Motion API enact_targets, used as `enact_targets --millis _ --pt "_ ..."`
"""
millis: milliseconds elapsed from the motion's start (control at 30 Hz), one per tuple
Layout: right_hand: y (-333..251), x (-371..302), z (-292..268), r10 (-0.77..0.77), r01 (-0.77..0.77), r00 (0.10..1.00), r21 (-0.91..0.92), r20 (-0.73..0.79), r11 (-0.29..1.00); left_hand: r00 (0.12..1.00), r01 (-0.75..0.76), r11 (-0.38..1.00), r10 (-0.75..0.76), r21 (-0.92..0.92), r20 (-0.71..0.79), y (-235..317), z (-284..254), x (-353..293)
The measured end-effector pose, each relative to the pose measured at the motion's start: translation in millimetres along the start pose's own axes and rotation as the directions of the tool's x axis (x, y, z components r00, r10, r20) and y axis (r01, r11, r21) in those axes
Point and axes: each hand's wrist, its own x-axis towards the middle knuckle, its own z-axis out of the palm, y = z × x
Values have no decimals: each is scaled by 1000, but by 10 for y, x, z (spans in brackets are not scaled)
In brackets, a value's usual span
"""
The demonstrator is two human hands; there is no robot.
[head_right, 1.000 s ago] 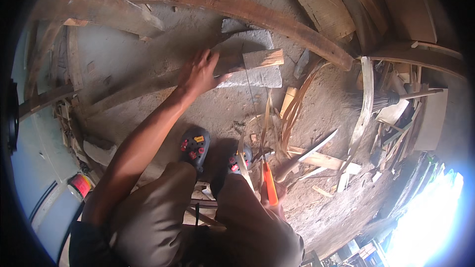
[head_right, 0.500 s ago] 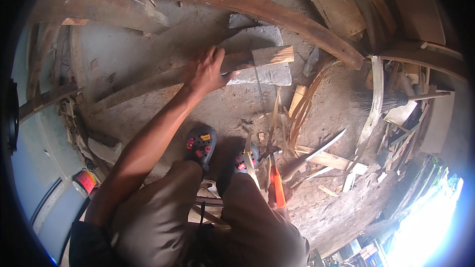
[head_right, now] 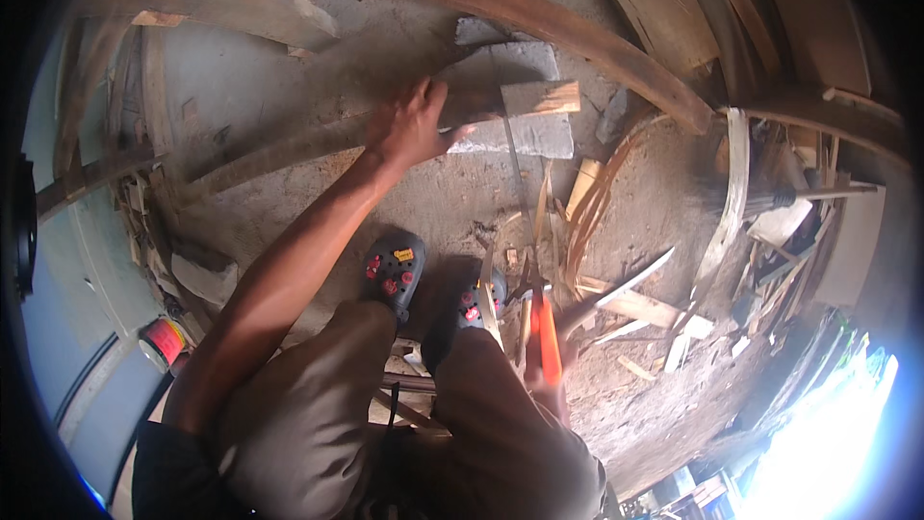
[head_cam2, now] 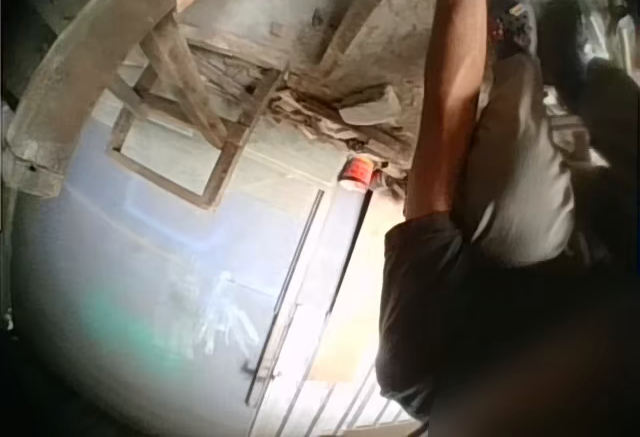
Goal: The person sits on the floor and uses a chisel and hammer to carve a small piece of wood. They repeatedly strike the chisel to shape the wood, then switch to a hand saw to cut a section. The person continues to refine the shape with the chisel and hammer.
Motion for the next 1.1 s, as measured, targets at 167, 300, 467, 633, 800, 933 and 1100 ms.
enact_targets --millis 167,300,467,633,800,933,1100 --pt "-12 469 326 88 -87 988 -17 128 996 995 56 994 -48 -90 92 17 -13 19" --pt "4 333 175 16 -11 990 -36 137 999 1000 -18 1000 17 -12 -14 -18 18 47" --pt "-124 260 136 42 -41 994 -15 97 999 998 12 1000 -13 22 56 -7 25 13" --pt "-283 693 350 144 -152 988 168 56 974 999 -39 999 39 4 -25 0 -2 12" --pt "-273 496 -9 -87 84 994 -60 -58 995 1000 -9 1000 9 -19 3 -8 20 21" --pt "-155 271 -65 -8 8 1000 17 23 1000 996 -55 998 55 8 -70 -25 32 19" --pt "-111 290 158 -111 114 992 -48 59 992 999 -36 998 36 45 1 -9 30 19"
